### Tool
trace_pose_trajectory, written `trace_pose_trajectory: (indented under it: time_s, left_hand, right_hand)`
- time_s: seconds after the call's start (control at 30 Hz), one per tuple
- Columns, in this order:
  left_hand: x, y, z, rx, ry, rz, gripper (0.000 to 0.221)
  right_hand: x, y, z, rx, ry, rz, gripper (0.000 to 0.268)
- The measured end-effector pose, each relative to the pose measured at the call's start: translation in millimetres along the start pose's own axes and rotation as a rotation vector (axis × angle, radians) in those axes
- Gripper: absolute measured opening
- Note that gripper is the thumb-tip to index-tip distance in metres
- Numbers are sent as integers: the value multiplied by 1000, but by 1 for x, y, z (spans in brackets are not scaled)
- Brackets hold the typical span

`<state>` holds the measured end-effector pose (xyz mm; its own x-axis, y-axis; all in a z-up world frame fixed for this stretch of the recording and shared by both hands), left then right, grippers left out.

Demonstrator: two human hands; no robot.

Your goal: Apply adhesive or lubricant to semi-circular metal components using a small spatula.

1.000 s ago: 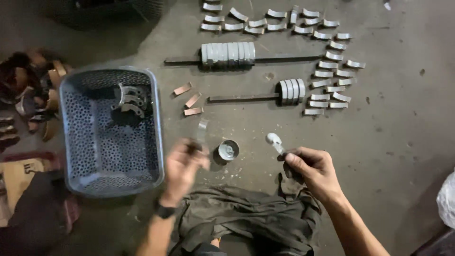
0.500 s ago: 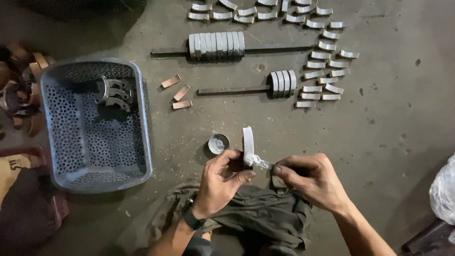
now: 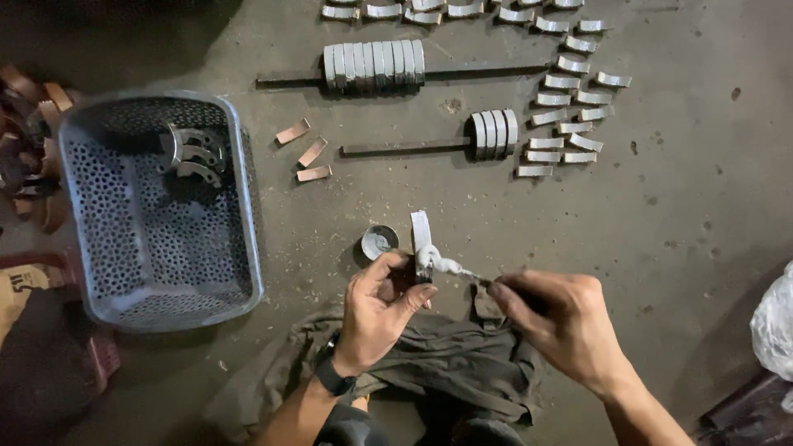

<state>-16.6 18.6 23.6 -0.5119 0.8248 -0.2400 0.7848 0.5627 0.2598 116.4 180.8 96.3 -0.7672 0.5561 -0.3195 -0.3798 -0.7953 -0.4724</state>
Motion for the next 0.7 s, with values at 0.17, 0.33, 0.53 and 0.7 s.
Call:
trace_pose_trajectory:
  time_s: [0.17, 0.33, 0.53, 0.7]
  left_hand:
    - [0, 4, -6, -46, 4, 23, 25]
    - [-1, 3, -23, 425, 91, -6, 28]
    - [-5, 9, -36, 422, 305, 30, 31]
    - [-5, 5, -21, 455, 159, 46, 32]
  right_hand:
    - [-4, 3, 32, -82, -158, 47, 17]
    - [2, 6, 30, -138, -81, 42, 15]
    - [-1, 6, 25, -115, -77, 31, 17]
    - [4, 4, 12, -64, 27, 13, 18]
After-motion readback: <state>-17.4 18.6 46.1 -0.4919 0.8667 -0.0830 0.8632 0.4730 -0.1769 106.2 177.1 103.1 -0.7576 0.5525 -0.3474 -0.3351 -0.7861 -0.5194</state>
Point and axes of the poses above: each hand's wrist, its own x-axis towards the middle knuckle, its own y-axis out of the palm, z = x × y, the point moved 8 cm from there along x, towards the middle knuckle, and after that the axes turned 3 degrees about x, right-handed, at the moved point
